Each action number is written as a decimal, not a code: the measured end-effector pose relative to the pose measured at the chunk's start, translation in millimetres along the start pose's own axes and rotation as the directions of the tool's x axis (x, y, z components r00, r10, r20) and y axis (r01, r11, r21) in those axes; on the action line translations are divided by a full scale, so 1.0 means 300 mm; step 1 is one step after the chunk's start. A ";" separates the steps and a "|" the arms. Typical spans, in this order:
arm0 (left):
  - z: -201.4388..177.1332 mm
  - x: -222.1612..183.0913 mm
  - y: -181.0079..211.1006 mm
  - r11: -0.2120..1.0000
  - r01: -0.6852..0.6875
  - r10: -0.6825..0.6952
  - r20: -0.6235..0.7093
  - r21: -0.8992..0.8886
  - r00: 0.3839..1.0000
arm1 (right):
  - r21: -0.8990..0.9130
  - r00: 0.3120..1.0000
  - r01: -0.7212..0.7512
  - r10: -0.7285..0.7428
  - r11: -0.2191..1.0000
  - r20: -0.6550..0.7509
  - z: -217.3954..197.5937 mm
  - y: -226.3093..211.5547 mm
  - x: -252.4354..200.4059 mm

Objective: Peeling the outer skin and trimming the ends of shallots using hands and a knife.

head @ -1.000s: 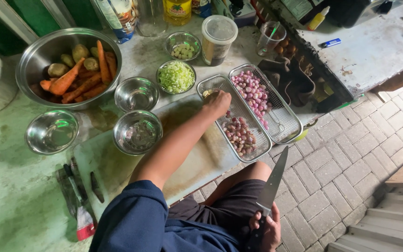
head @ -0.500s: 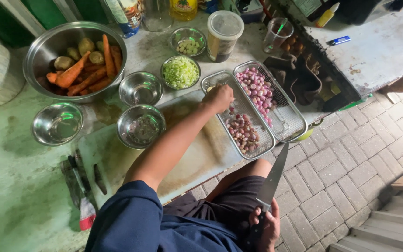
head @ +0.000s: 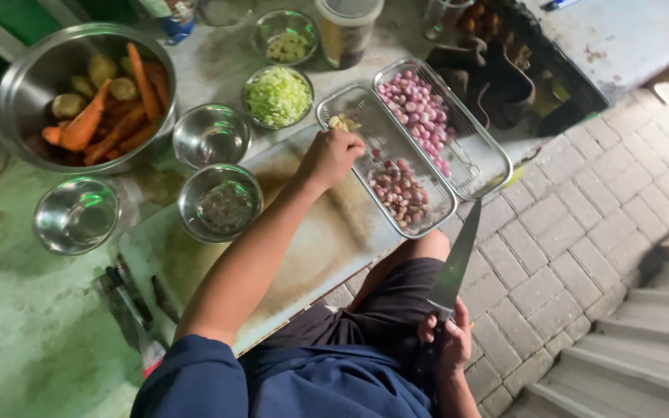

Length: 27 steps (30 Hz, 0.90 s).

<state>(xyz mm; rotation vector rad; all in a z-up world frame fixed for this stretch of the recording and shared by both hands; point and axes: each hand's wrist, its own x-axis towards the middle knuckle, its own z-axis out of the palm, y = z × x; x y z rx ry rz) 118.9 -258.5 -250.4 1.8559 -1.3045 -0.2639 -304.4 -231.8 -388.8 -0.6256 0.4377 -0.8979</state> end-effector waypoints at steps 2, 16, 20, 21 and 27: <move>0.008 0.013 0.024 1.000 0.021 -0.022 0.043 0.015 0.999 | 0.035 0.999 0.007 -0.009 0.999 0.043 0.005 0.002 -0.008; -0.048 0.163 0.164 0.918 0.208 -0.371 0.540 0.339 0.755 | 0.094 0.997 0.050 -0.054 0.994 0.047 -0.034 -0.035 -0.024; -0.040 0.175 0.141 0.941 0.184 -0.315 0.529 0.285 0.788 | 0.076 0.998 0.052 -0.054 0.996 0.023 -0.008 -0.031 -0.016; -0.046 0.173 0.152 0.935 0.239 -0.346 0.525 0.262 0.777 | 0.081 0.998 0.051 -0.053 0.995 0.024 -0.011 -0.029 -0.015; -0.046 0.171 0.151 0.903 0.357 -0.429 0.540 0.239 0.724 | 0.107 0.998 0.039 -0.044 0.993 0.047 -0.014 -0.027 -0.011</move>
